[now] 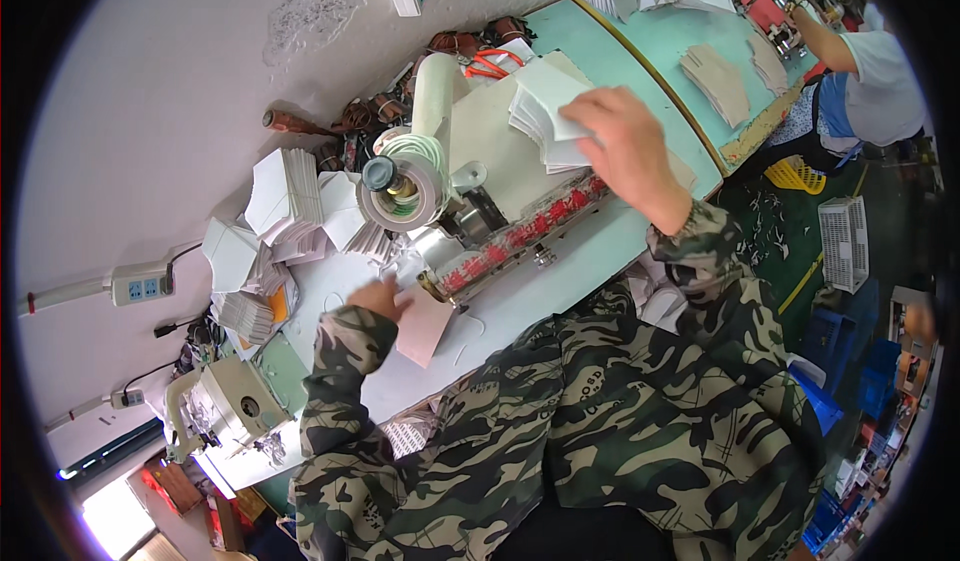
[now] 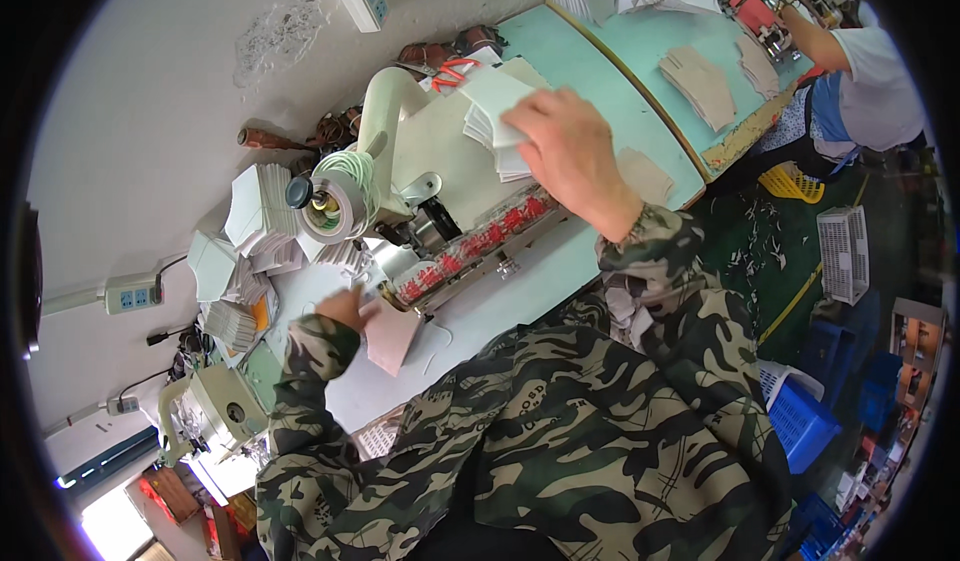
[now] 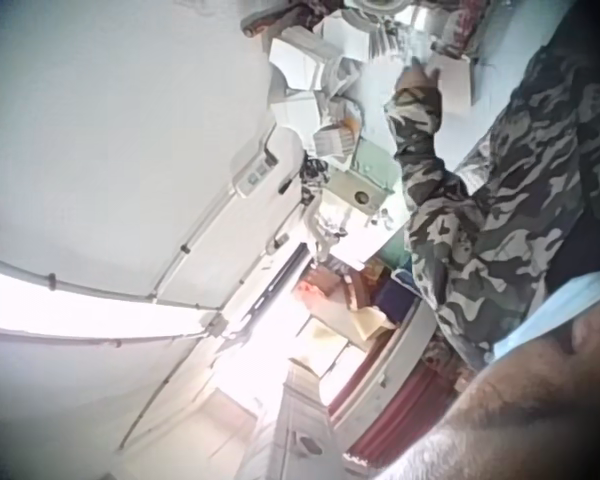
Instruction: Skiving the edges of leather components for shoe manufacturing using an industrial skiving machine.
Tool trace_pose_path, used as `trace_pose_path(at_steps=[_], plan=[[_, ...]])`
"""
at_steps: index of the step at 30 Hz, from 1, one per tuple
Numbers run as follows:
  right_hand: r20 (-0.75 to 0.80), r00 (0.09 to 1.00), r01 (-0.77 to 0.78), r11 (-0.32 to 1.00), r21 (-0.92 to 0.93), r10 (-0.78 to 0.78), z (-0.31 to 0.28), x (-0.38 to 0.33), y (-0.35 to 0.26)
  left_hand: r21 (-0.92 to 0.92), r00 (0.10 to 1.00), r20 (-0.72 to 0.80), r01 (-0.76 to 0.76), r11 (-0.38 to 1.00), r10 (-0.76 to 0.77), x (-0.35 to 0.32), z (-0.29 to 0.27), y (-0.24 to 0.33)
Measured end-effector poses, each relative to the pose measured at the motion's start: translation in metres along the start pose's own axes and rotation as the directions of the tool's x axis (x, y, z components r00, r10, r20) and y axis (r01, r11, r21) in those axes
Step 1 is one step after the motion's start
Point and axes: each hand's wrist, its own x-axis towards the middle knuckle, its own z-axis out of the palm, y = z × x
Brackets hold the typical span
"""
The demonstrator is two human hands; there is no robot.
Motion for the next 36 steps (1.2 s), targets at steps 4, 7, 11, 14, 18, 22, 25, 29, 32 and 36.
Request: trace_pose_path(at_steps=[4, 7, 11, 14, 18, 22, 25, 29, 32, 36], plan=[[0.202, 0.972, -0.173, 0.944, 0.283, 0.118, 0.025, -0.041, -0.018, 0.008, 0.981, 0.16, 0.111, 0.994, -0.111, -0.007, 0.021, 0.009], [0.503, 0.861, -0.388, 0.74, 0.549, 0.078, 0.042, -0.057, -0.057, 0.046, 0.986, 0.036, 0.159, 0.986, -0.161, -0.008, 0.023, 0.017], [0.512, 0.859, -0.332, 0.748, 0.574, -0.011, 0.051, -0.064, -0.07, 0.104, 0.96, -0.26, -0.077, 0.992, 0.102, -0.013, 0.013, 0.006], [0.555, 0.832, -0.365, 0.754, 0.545, 0.001, 0.05, -0.066, -0.061, -0.755, 0.928, 0.363, 0.237, 0.611, 0.088, -0.012, -0.046, 0.008], [0.507, 0.86, -0.381, 0.724, 0.575, 0.051, 0.047, -0.059, -0.059, -0.903, 0.912, 0.302, 0.18, 0.391, 0.277, -0.004, -0.134, 0.055], [0.548, 0.836, -0.376, 0.742, 0.555, 0.014, 0.047, -0.056, -0.064, -0.859, 0.945, 0.292, 0.192, 0.475, 0.145, -0.009, -0.091, 0.029], [0.571, 0.82, -0.414, 0.723, 0.552, 0.033, 0.048, -0.069, -0.059, -0.719, 0.984, 0.144, 0.179, 0.672, -0.107, -0.01, -0.027, -0.004], [0.556, 0.83, -0.436, 0.66, 0.612, 0.032, 0.043, -0.056, -0.07, -0.293, 0.939, -0.204, 0.213, 0.932, -0.278, -0.013, 0.052, -0.015], [0.522, 0.85, -0.44, 0.645, 0.625, 0.073, 0.052, -0.056, -0.067, -0.261, 0.903, -0.231, 0.301, 0.917, -0.362, -0.017, 0.063, -0.005], [0.578, 0.813, -0.473, 0.647, 0.598, 0.061, 0.053, -0.061, -0.065, -0.143, 0.874, -0.372, 0.28, 0.949, -0.314, -0.02, 0.069, 0.006]])
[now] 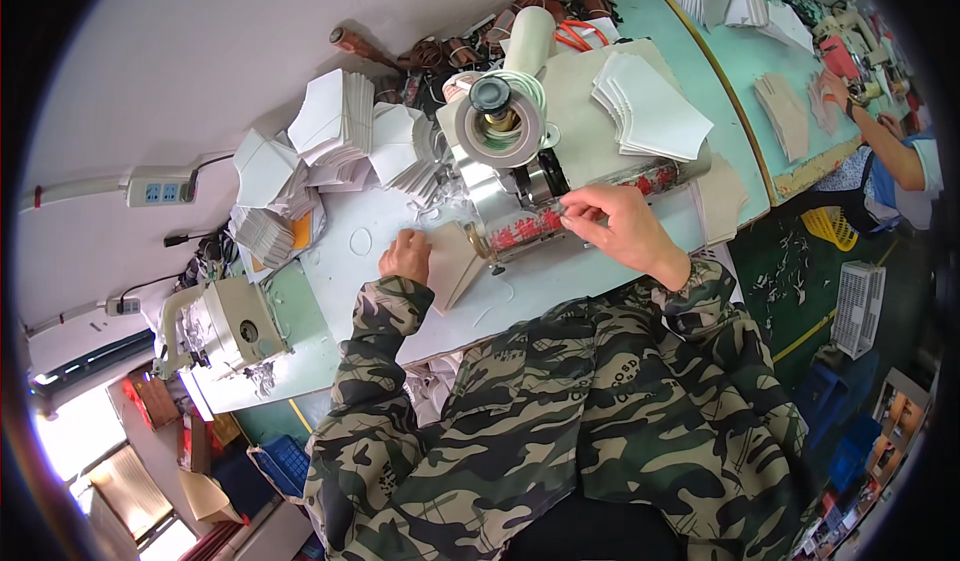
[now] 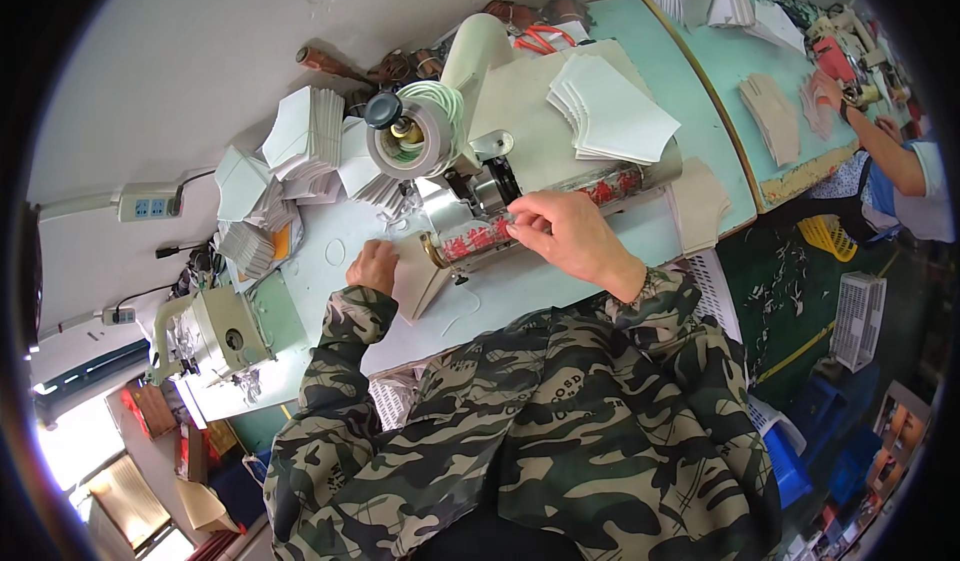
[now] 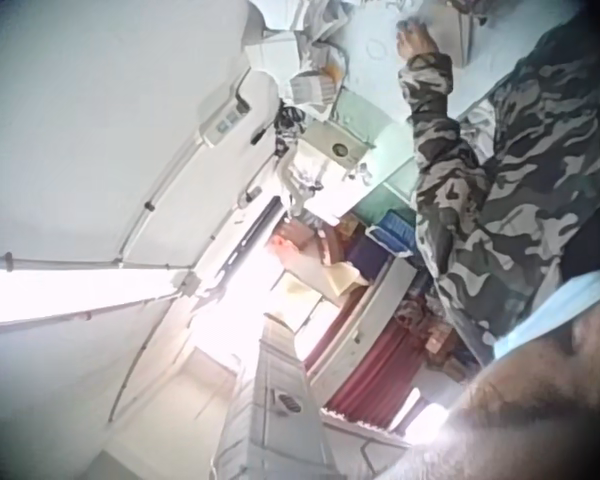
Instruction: Skiving the edges of leather components for shoe manufacturing using an industrial skiving machine.
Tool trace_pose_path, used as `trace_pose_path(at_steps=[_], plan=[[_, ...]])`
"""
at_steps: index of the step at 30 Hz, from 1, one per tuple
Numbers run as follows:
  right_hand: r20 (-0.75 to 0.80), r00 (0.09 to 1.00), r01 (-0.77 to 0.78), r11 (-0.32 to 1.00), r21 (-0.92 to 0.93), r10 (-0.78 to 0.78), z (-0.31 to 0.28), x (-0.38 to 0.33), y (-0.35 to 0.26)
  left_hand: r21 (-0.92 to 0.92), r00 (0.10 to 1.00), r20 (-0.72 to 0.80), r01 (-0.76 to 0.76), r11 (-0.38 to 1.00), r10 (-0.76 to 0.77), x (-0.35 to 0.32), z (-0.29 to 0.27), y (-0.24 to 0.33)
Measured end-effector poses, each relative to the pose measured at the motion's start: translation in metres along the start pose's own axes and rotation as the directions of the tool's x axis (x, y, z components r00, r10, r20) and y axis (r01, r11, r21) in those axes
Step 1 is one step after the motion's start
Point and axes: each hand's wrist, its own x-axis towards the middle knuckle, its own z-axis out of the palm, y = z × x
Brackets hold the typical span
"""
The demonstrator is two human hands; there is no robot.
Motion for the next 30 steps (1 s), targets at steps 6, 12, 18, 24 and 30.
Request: trace_pose_path(at_steps=[6, 12, 18, 24, 30], plan=[[-0.014, 0.999, -0.031, 0.999, 0.025, 0.031, -0.002, -0.004, 0.005, -0.047, 0.973, -0.003, -0.232, 0.971, 0.233, 0.003, -0.019, -0.001], [-0.02, 0.999, -0.046, 0.998, 0.053, 0.047, 0.002, -0.006, 0.007, -0.155, 0.971, 0.08, -0.213, 0.965, 0.227, 0.006, -0.015, 0.007], [-0.018, 0.999, -0.031, 0.995, 0.096, 0.033, 0.016, -0.013, 0.016, -0.076, 0.917, -0.079, -0.396, 0.915, 0.39, 0.004, -0.007, 0.009], [-0.012, 0.995, -0.103, 0.993, 0.061, 0.104, 0.009, -0.015, 0.016, -0.079, 0.966, 0.075, -0.241, 0.967, 0.247, 0.019, -0.026, 0.023], [-0.007, 0.997, -0.07, 0.996, 0.054, 0.071, 0.006, -0.018, 0.016, -0.704, 0.698, 0.569, 0.142, 0.696, 0.434, 0.059, -0.122, 0.035]])
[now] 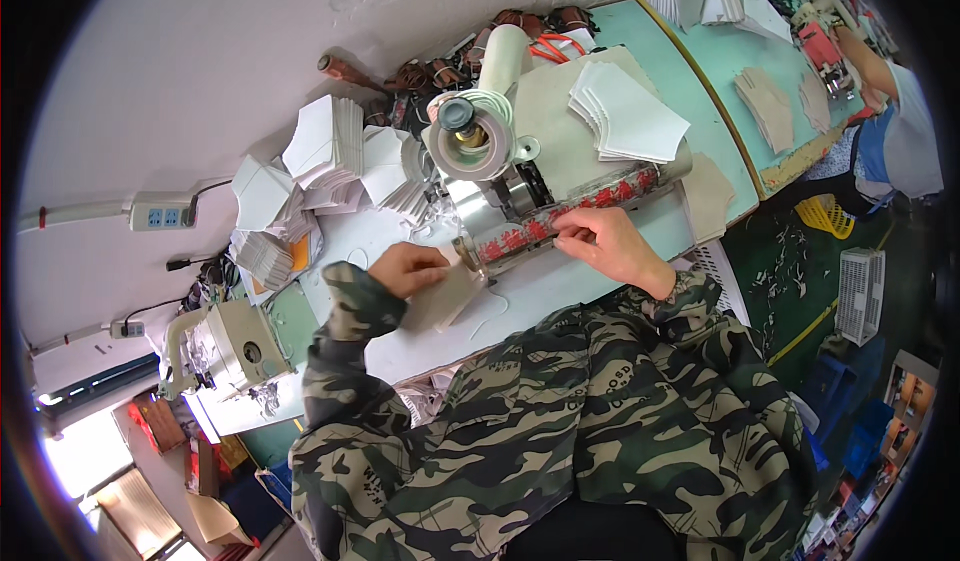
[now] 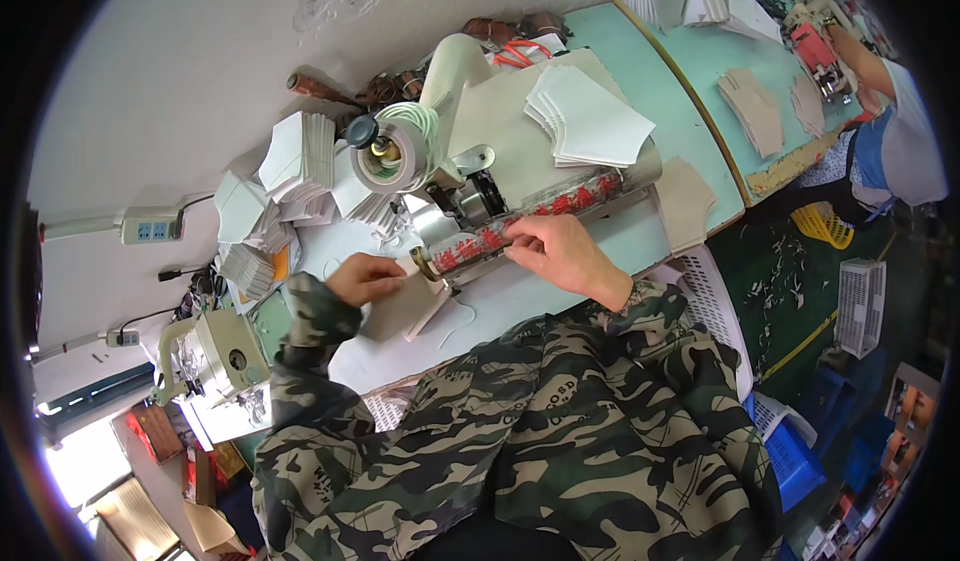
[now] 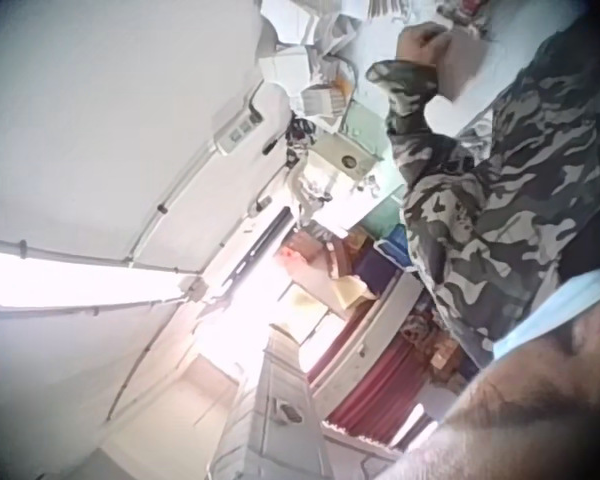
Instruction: Skiving the edges of leather components for shoe manufacturing using an industrial skiving machine.
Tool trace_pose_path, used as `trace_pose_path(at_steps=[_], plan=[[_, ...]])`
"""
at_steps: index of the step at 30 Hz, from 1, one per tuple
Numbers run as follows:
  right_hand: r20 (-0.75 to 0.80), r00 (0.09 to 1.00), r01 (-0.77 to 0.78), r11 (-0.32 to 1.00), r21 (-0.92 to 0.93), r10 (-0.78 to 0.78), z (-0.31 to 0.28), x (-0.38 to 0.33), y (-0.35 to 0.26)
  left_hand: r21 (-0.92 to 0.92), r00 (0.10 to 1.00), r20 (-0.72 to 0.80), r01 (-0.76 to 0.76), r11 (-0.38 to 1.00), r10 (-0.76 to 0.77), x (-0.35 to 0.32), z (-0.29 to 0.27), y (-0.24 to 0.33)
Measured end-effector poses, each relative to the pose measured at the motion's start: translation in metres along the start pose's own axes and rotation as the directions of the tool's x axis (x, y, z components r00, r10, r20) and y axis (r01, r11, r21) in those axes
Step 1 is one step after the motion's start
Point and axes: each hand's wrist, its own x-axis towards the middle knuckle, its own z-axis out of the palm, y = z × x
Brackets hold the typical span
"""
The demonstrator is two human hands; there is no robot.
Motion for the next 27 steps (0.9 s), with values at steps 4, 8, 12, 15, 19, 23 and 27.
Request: trace_pose_path(at_steps=[4, 8, 12, 15, 19, 23, 27], plan=[[-0.002, 0.999, 0.039, 0.999, -0.037, -0.039, -0.003, 0.01, -0.004, 0.155, 0.991, -0.115, -0.057, 0.986, 0.075, 0.015, -0.002, 0.061], [-0.007, 0.999, 0.034, 0.996, -0.083, -0.034, -0.007, 0.024, -0.018, 0.288, 0.95, -0.275, -0.067, 0.955, 0.15, 0.043, 0.008, 0.047], [-0.033, 0.962, 0.242, 0.903, -0.355, -0.271, -0.012, 0.039, -0.014, 0.25, 0.951, -0.261, -0.101, 0.963, 0.167, 0.06, 0.012, 0.049], [0.029, 0.877, 0.388, 0.671, -0.632, -0.48, -0.01, 0.062, -0.01, 0.218, 0.953, -0.243, -0.13, 0.967, 0.183, 0.071, 0.018, 0.077], [0.241, 0.966, 0.241, 0.641, -0.729, -0.088, -0.009, 0.074, -0.028, 0.299, 0.968, -0.221, -0.046, 0.953, 0.116, 0.064, 0.015, 0.077], [0.131, 0.98, 0.154, 0.988, -0.013, -0.151, -0.011, 0.047, -0.02, -0.063, 0.986, -0.116, -0.128, 0.99, 0.12, 0.032, 0.027, 0.079], [-0.003, 0.992, -0.121, 0.943, 0.309, 0.129, 0.018, 0.035, -0.006, -0.391, 0.953, 0.281, 0.222, 0.893, -0.114, 0.033, 0.01, 0.066]])
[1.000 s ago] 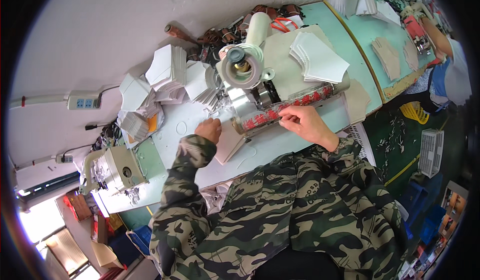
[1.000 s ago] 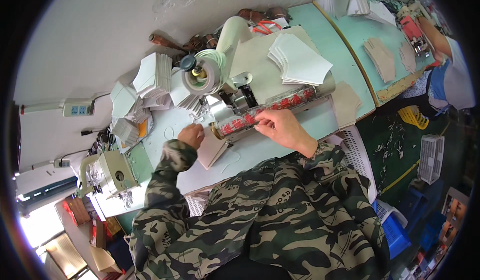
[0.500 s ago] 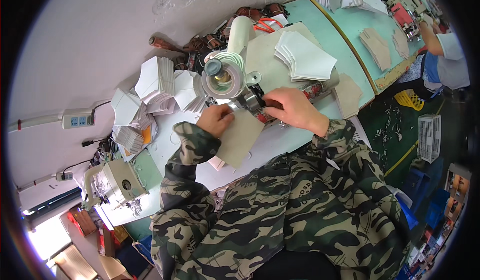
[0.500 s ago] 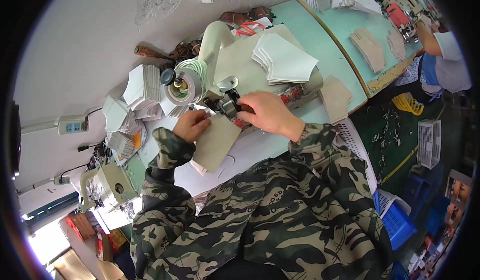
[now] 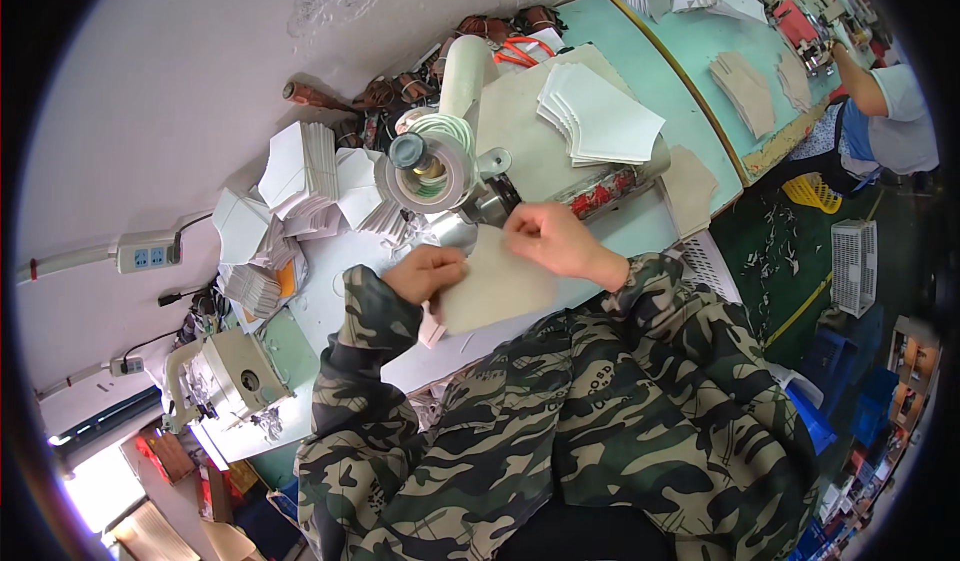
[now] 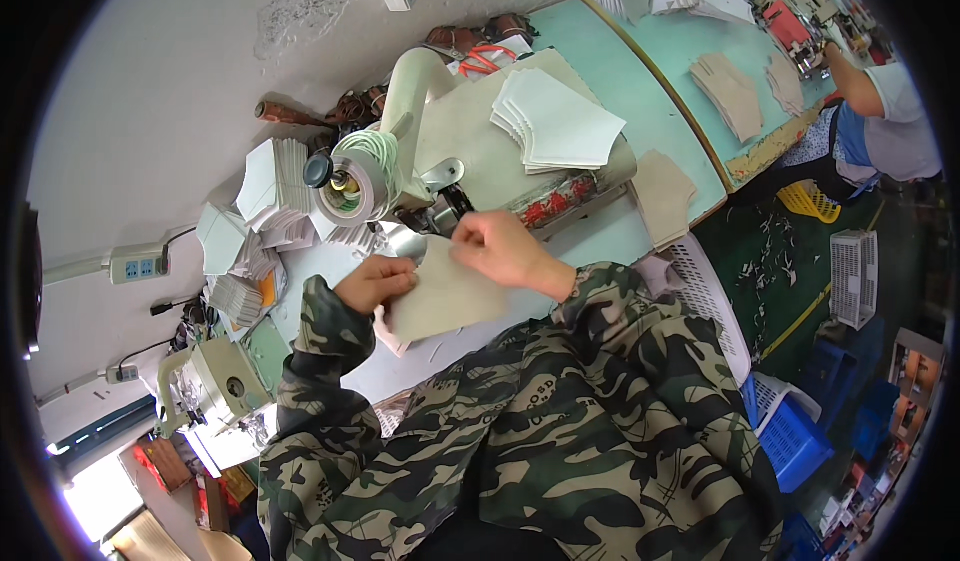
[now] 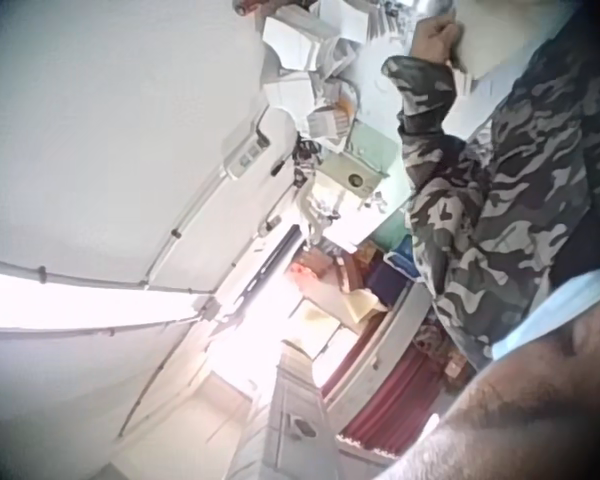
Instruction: Skiving the edges of leather components for shoe manufacturing using an industrial skiving machine.
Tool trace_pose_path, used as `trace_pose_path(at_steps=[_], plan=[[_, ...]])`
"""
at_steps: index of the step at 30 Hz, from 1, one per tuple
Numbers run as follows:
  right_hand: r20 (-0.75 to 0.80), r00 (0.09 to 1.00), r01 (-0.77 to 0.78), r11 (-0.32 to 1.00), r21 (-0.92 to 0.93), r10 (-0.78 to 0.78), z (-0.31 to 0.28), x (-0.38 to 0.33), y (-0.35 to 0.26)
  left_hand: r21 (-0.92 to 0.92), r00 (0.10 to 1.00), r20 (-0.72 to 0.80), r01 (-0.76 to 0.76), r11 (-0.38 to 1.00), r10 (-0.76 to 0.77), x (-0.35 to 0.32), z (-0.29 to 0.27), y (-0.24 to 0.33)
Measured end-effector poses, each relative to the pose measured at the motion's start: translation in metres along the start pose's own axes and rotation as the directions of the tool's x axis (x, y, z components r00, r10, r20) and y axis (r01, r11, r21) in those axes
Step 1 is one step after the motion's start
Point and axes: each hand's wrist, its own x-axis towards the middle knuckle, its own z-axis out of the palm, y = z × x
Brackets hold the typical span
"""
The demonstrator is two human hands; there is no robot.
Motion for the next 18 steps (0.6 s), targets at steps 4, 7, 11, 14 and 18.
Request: trace_pose_path(at_steps=[4, 7, 11, 14, 18], plan=[[0.409, 0.872, -0.112, 0.923, -0.368, 0.269, -0.007, -0.005, -0.014, 0.174, 0.985, -0.111, -0.112, 0.978, 0.133, 0.021, -0.041, -0.024], [0.199, 0.976, 0.158, 0.902, -0.402, -0.082, -0.015, -0.002, -0.02, 0.134, 0.989, -0.103, -0.09, 0.987, 0.104, 0.024, -0.059, -0.017], [0.184, 0.982, 0.123, 0.853, -0.508, -0.032, -0.024, 0.008, -0.027, 0.367, 0.946, -0.204, -0.164, 0.916, 0.252, 0.031, -0.046, 0.004], [0.106, 0.916, 0.318, 0.54, -0.779, -0.387, -0.031, 0.021, -0.028, 0.497, 0.895, -0.325, -0.114, 0.86, 0.306, 0.036, -0.008, 0.036], [0.199, 0.944, 0.32, 0.586, -0.745, -0.262, -0.066, 0.019, -0.048, 0.503, 0.819, -0.477, -0.045, 0.863, 0.321, 0.027, -0.018, 0.008]])
